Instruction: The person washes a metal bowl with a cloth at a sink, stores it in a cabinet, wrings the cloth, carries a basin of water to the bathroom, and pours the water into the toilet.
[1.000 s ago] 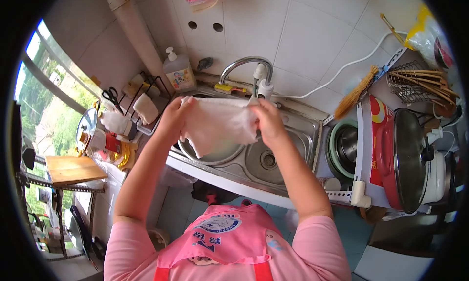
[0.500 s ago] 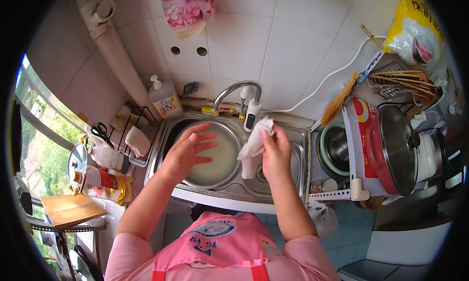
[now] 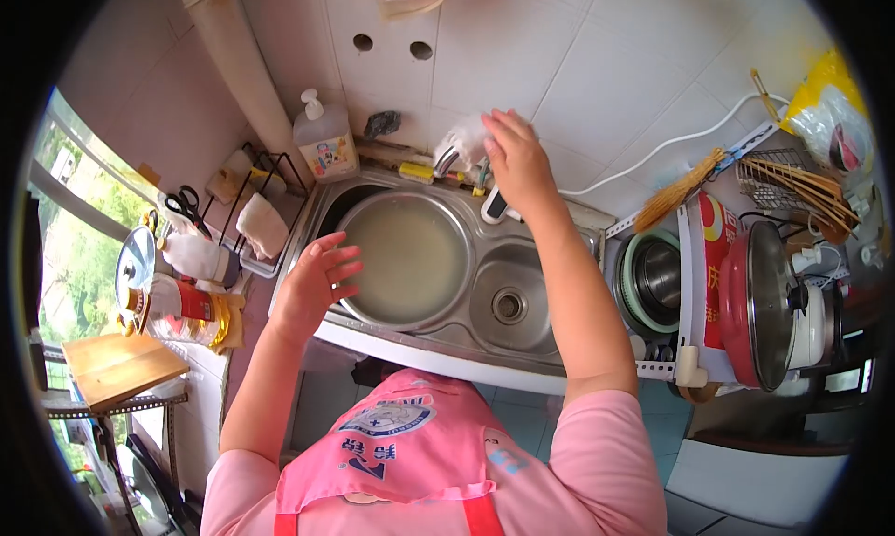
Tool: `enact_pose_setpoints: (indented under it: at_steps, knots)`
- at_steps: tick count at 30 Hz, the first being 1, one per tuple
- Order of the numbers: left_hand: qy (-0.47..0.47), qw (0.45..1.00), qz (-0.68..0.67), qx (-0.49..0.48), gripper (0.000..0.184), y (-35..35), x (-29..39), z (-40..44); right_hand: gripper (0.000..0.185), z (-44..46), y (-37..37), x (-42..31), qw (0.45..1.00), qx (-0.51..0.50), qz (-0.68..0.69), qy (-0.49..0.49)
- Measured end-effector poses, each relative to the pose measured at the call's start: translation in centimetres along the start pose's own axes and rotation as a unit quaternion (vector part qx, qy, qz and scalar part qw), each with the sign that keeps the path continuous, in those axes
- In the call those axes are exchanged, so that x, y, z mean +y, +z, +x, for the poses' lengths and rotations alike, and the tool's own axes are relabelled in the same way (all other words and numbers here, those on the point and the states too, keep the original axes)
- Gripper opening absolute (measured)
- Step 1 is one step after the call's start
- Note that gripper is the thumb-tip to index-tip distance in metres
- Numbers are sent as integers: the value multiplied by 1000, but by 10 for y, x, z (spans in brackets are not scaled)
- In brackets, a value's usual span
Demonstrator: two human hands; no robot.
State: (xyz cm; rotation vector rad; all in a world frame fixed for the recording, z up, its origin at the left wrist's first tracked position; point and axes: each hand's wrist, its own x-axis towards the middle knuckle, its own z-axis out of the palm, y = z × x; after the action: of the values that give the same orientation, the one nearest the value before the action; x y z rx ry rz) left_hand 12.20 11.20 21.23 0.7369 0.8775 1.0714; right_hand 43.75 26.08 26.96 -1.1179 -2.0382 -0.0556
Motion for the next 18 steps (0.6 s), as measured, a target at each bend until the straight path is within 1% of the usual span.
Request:
enact_pose_setpoints:
  at_steps: [2,4,6,7,10,12,14,18]
  knots:
    - [6,1000,-17,13,53,-13,-8,5,29,4,10,8,999,2,-50,-9]
    - [5,999,-16,37,50,-23,-12,13,28,12,17,15,997,3,-70,-26]
    - [-15,998,-26,63,47,-36,-23,15,26,13,16,7,998,-39,-38,24]
    - [-18,997,-23,75,44,-39,-23,18,25,17,20,12,999,-23,-34,-3]
    - [-33,995,-39,85,42,-52,-33,20,25,18,23,10,997,-60,-31,20]
    - [-42,994,-43,91,41,-58,-35,22,25,18,28,17,998,-57,-37,13]
    - [-47,993,-65,91,40,-64,-39,25,26,21,29,18,994,-79,-5,73]
    - [-47,992,-69,94,39,-71,-40,26,25,28,34,22,991,-105,3,83]
